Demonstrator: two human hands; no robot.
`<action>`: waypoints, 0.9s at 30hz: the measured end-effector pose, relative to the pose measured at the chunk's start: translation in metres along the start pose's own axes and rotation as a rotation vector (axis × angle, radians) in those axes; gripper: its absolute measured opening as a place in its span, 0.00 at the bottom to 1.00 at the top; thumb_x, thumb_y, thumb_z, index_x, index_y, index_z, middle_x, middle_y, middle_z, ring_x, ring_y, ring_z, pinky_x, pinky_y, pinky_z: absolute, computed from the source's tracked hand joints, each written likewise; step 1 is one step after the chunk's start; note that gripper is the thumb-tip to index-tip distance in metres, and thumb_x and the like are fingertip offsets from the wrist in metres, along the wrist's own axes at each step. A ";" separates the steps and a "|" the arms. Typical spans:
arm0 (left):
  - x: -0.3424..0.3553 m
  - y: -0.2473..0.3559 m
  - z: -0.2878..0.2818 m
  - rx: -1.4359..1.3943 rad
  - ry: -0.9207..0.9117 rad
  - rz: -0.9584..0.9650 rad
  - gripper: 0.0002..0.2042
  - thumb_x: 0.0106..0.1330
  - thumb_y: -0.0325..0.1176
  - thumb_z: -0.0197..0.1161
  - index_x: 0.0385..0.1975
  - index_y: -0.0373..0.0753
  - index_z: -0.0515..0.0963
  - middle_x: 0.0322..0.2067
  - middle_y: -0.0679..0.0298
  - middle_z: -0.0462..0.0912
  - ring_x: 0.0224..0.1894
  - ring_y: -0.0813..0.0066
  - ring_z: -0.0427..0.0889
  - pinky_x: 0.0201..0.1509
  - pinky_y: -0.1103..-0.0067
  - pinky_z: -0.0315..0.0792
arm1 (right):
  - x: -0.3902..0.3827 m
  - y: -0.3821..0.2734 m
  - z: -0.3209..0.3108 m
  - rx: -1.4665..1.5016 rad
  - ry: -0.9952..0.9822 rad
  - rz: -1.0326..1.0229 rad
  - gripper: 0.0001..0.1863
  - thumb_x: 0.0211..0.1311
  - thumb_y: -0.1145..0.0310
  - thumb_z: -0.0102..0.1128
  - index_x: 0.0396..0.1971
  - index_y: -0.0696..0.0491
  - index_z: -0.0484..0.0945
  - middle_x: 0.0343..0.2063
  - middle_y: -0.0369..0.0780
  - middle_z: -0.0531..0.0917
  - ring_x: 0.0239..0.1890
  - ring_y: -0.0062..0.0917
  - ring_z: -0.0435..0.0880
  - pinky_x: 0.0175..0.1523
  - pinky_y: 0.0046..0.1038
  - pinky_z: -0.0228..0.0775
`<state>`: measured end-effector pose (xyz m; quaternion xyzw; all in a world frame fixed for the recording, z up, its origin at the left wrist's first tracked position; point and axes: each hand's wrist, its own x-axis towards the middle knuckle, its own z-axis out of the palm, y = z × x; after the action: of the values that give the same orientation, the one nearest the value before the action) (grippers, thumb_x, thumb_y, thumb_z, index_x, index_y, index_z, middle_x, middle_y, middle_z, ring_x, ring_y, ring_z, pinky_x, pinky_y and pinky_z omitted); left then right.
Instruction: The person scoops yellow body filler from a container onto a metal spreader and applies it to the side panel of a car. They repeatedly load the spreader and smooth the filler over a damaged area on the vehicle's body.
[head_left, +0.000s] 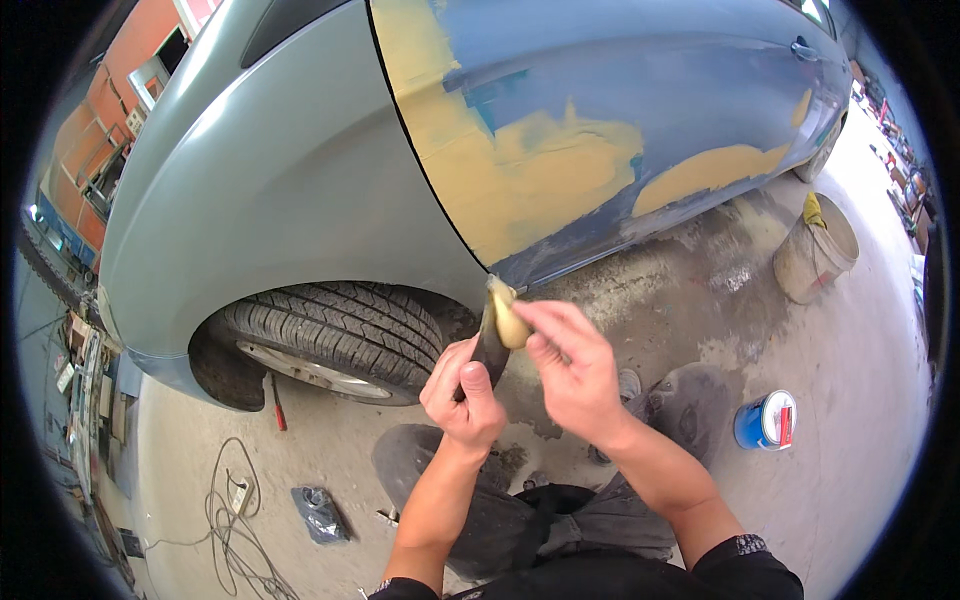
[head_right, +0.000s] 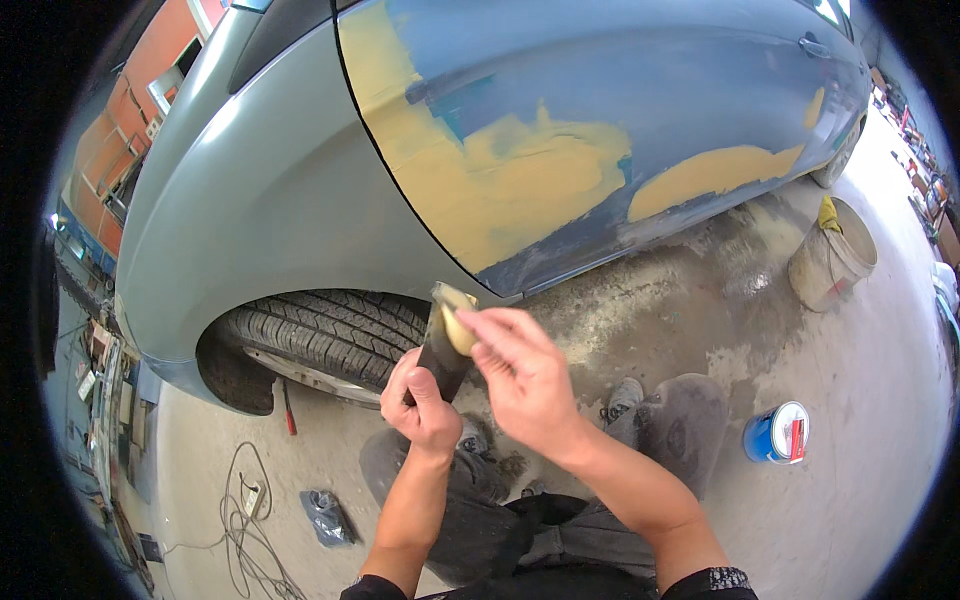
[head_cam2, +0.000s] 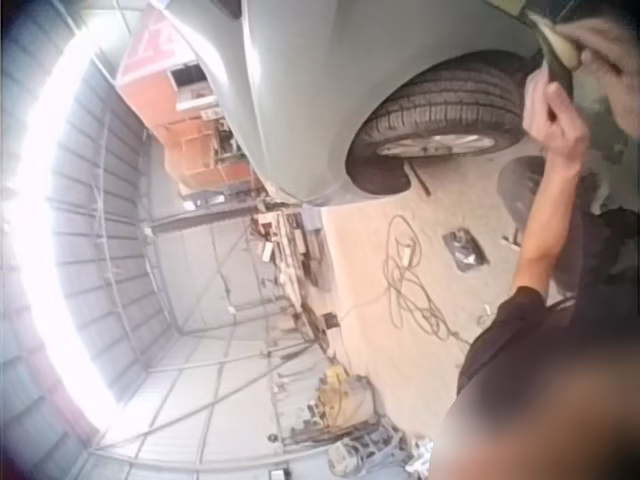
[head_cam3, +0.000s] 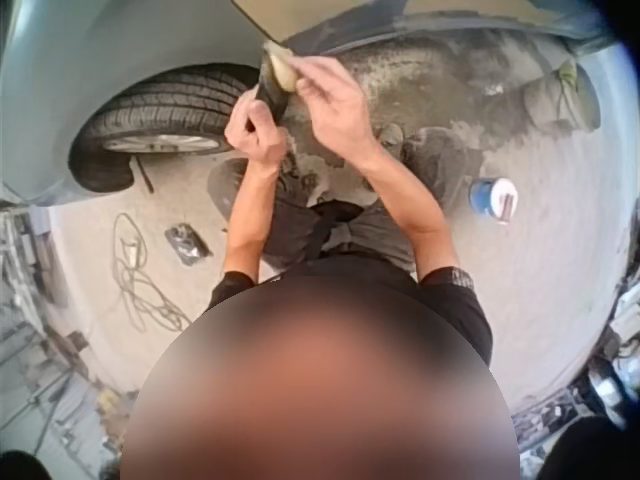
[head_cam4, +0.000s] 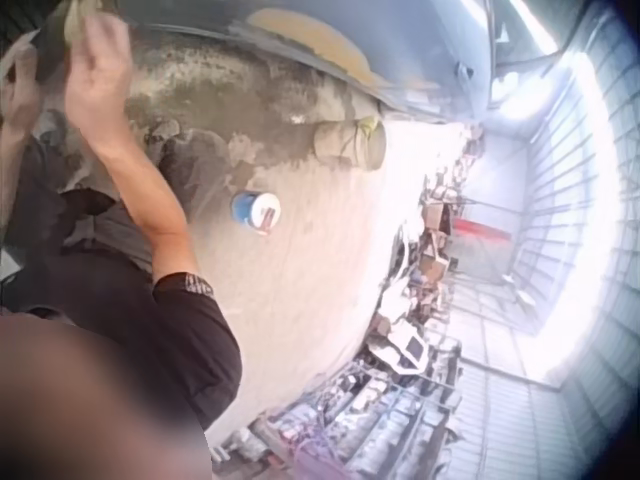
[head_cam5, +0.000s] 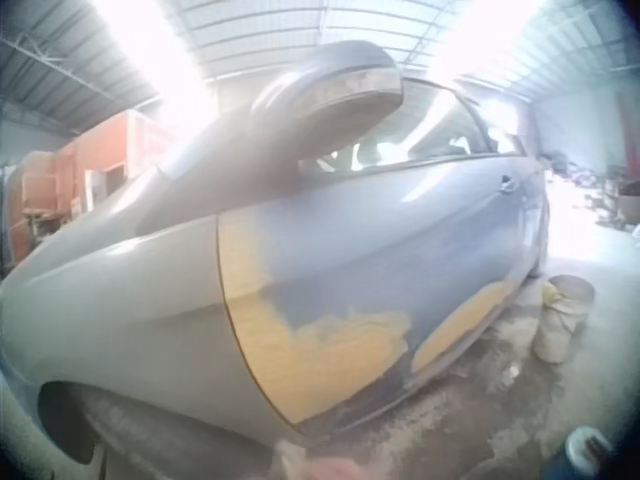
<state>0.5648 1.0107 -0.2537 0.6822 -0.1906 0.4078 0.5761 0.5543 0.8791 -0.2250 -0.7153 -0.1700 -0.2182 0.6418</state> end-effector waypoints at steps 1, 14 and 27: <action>0.002 -0.001 -0.001 0.007 0.003 -0.017 0.16 0.70 0.35 0.53 0.38 0.24 0.78 0.32 0.49 0.83 0.34 0.62 0.82 0.41 0.76 0.74 | -0.005 0.001 0.002 -0.005 -0.022 -0.030 0.13 0.65 0.75 0.54 0.48 0.59 0.77 0.43 0.42 0.78 0.45 0.26 0.77 0.48 0.22 0.69; 0.002 -0.010 -0.009 -0.399 0.192 -0.451 0.19 0.72 0.41 0.51 0.28 0.29 0.78 0.27 0.67 0.78 0.29 0.82 0.72 0.34 0.84 0.65 | 0.049 0.009 -0.029 1.169 0.111 0.349 0.18 0.72 0.67 0.45 0.58 0.54 0.67 0.50 0.39 0.77 0.53 0.25 0.75 0.61 0.32 0.68; 0.006 -0.006 -0.001 -0.356 0.239 -0.558 0.20 0.72 0.42 0.51 0.35 0.27 0.78 0.31 0.66 0.80 0.34 0.82 0.73 0.40 0.84 0.67 | 0.018 0.015 -0.025 -0.220 -0.009 -0.141 0.16 0.59 0.79 0.57 0.48 0.53 0.79 0.43 0.43 0.78 0.43 0.31 0.78 0.49 0.27 0.71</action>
<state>0.5721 1.0146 -0.2524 0.5442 0.0036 0.2719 0.7936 0.5752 0.8521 -0.2261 -0.7687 -0.1977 -0.2769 0.5416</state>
